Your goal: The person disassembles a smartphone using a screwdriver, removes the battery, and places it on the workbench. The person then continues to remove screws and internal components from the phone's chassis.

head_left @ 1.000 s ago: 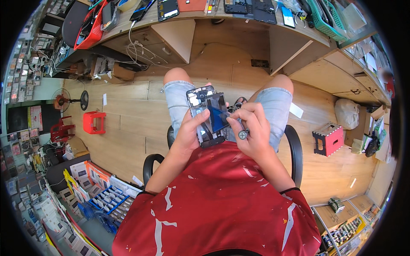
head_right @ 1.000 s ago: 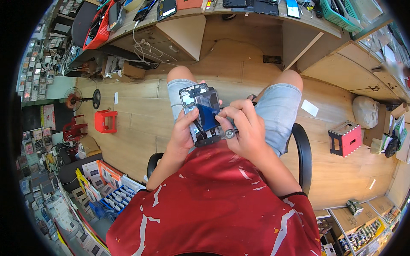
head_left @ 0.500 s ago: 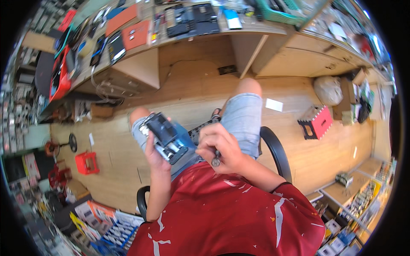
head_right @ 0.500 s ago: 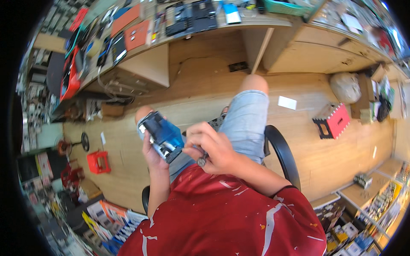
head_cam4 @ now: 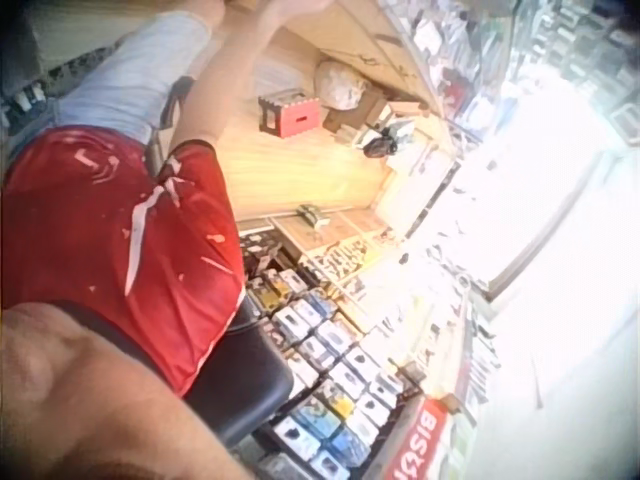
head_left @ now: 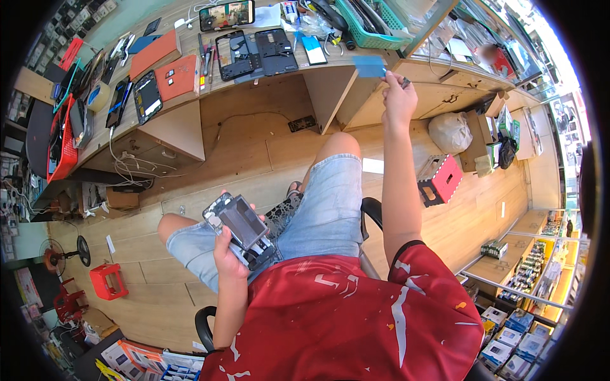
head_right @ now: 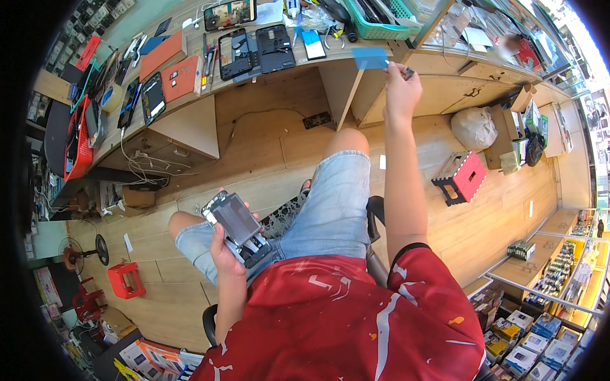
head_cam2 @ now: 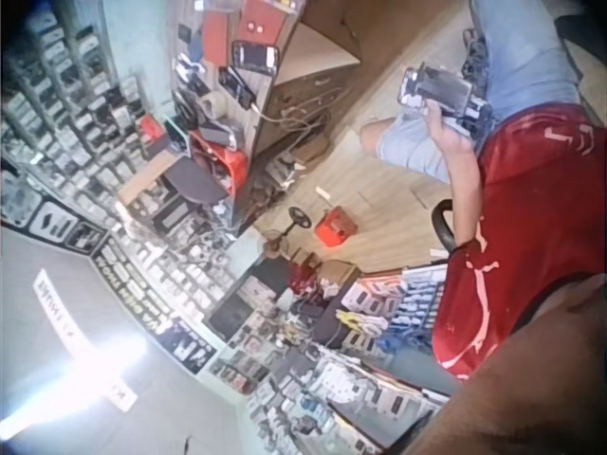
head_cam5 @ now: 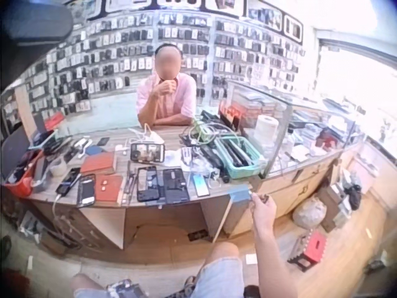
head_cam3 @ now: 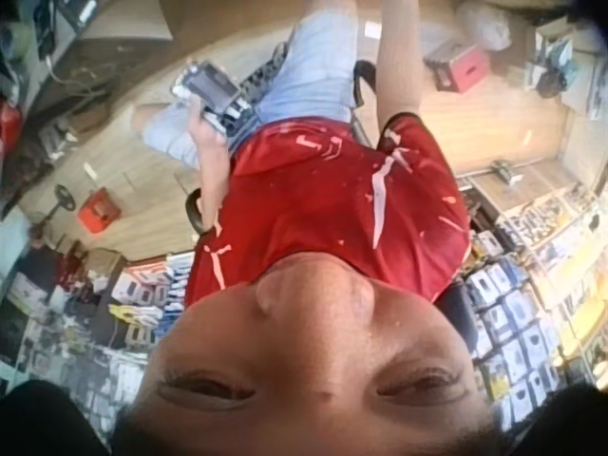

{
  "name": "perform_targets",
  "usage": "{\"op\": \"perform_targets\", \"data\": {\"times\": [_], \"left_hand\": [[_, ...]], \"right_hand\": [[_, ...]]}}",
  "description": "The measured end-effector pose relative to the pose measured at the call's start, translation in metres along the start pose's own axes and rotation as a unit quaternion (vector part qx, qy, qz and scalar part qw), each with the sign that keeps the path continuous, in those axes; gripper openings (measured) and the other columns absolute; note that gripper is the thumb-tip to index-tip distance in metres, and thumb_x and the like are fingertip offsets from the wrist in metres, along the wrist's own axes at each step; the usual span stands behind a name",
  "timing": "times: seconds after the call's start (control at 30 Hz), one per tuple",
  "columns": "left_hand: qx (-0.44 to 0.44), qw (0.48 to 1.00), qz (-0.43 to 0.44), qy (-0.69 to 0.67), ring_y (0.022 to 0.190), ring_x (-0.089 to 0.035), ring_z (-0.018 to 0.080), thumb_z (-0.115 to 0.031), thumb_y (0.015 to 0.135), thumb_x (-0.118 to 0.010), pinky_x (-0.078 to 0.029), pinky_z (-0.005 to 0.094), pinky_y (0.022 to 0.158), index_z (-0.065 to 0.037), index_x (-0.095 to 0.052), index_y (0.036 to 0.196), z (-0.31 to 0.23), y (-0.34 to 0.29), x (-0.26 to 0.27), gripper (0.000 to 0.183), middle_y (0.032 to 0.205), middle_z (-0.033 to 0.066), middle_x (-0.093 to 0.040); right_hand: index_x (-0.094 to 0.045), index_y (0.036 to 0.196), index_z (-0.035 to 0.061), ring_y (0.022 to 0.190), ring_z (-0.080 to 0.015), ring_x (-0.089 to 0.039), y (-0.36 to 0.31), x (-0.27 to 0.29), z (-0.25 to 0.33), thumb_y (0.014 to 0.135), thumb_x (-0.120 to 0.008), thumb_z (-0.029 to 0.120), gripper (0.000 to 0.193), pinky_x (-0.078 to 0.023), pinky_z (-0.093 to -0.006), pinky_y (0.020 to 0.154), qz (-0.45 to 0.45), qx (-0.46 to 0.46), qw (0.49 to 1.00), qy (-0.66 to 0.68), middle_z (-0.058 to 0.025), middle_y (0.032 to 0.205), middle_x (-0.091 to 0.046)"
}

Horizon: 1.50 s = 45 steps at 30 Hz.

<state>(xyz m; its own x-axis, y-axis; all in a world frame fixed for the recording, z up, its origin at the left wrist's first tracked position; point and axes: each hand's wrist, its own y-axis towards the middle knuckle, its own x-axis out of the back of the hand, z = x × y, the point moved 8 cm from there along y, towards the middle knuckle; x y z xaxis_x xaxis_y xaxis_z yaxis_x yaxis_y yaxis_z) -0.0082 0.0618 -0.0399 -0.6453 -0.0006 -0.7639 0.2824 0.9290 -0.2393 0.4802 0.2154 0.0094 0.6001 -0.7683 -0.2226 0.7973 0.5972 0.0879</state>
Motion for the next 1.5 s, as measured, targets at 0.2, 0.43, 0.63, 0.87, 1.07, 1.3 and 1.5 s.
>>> {"op": "perform_targets", "data": {"times": [0.2,0.43,0.63,0.87,1.07,1.3,1.5], "left_hand": [[-0.017,0.999,-0.041,-0.019,0.122,-0.068,0.0372,-0.045,0.105,-0.066,-0.064,0.0561,0.092,-0.021,-0.021,0.173,0.002,-0.016,0.028,0.085,0.147,0.0209,-0.06],[-0.035,0.999,-0.002,-0.025,0.122,-0.068,0.0417,-0.043,0.103,-0.069,-0.063,0.0581,0.093,-0.02,-0.018,0.174,0.004,-0.016,0.017,0.091,0.146,0.0234,-0.06],[-0.017,0.998,0.021,-0.065,0.123,-0.068,0.0461,-0.03,0.099,-0.075,-0.06,0.0585,0.101,-0.017,-0.017,0.174,0.002,-0.018,0.012,0.096,0.144,0.0298,-0.059],[-0.014,0.996,0.037,-0.079,0.127,-0.067,0.0478,-0.029,0.099,-0.075,-0.058,0.0602,0.104,-0.02,-0.018,0.174,-0.003,-0.012,0.011,0.095,0.146,0.0301,-0.059],[-0.03,0.996,0.052,-0.07,0.122,-0.069,0.0455,-0.031,0.095,-0.082,-0.061,0.0597,0.098,-0.023,-0.021,0.173,-0.012,-0.002,0.001,0.099,0.142,0.0245,-0.062],[-0.089,0.995,-0.043,0.029,0.124,-0.069,0.0288,-0.001,0.095,-0.077,-0.058,0.043,0.106,-0.014,-0.022,0.172,-0.032,0.009,0.001,0.095,0.141,0.0209,-0.064],[-0.135,0.983,-0.05,0.11,0.12,-0.07,0.0276,-0.004,0.094,-0.077,-0.058,0.0413,0.106,-0.011,-0.022,0.172,-0.043,0.008,0.005,0.096,0.137,0.0201,-0.067]], "right_hand": [[-0.072,0.1,-0.0012,0.061,-0.008,-0.053,0.033,0.003,-0.007,0.096,-0.077,0.01,0.013,-0.041,-0.0248,0.056,-0.032,-0.011,0.998,-0.054,-0.0081,0.088,-0.076],[-0.071,0.097,-0.0019,0.054,-0.0109,-0.055,0.057,-0.012,-0.023,0.095,-0.078,0.012,0.016,-0.041,-0.0278,0.05,-0.04,-0.005,0.991,-0.128,-0.0087,0.085,-0.075],[-0.062,0.107,-0.0039,0.056,-0.0162,-0.064,0.053,-0.015,-0.027,0.1,-0.078,0.019,0.029,-0.041,-0.0277,0.047,-0.012,-0.012,0.998,-0.056,-0.015,0.098,-0.075],[-0.062,0.114,-0.0015,0.054,-0.0137,-0.062,-0.017,0.003,-0.002,0.105,-0.074,0.026,0.031,-0.036,-0.025,0.044,-0.017,-0.004,0.999,-0.04,-0.0147,0.104,-0.078],[-0.072,0.104,0.0036,0.051,-0.0049,-0.048,-0.173,-0.044,0.025,0.102,-0.075,0.016,0.013,-0.038,-0.022,0.047,0.211,-0.037,0.972,-0.097,-0.006,0.094,-0.077],[-0.073,0.124,0.0045,0.093,-0.0259,-0.076,-0.354,-0.113,0.078,0.084,-0.093,0.033,0.054,-0.061,-0.0348,0.069,0.514,0.215,0.789,-0.259,-0.0121,0.117,-0.077],[-0.071,0.128,0.0041,0.089,-0.0315,-0.077,-0.374,-0.122,0.051,0.086,-0.09,0.03,0.052,-0.064,-0.0411,0.073,0.537,0.232,0.76,-0.284,-0.0141,0.122,-0.077]]}}
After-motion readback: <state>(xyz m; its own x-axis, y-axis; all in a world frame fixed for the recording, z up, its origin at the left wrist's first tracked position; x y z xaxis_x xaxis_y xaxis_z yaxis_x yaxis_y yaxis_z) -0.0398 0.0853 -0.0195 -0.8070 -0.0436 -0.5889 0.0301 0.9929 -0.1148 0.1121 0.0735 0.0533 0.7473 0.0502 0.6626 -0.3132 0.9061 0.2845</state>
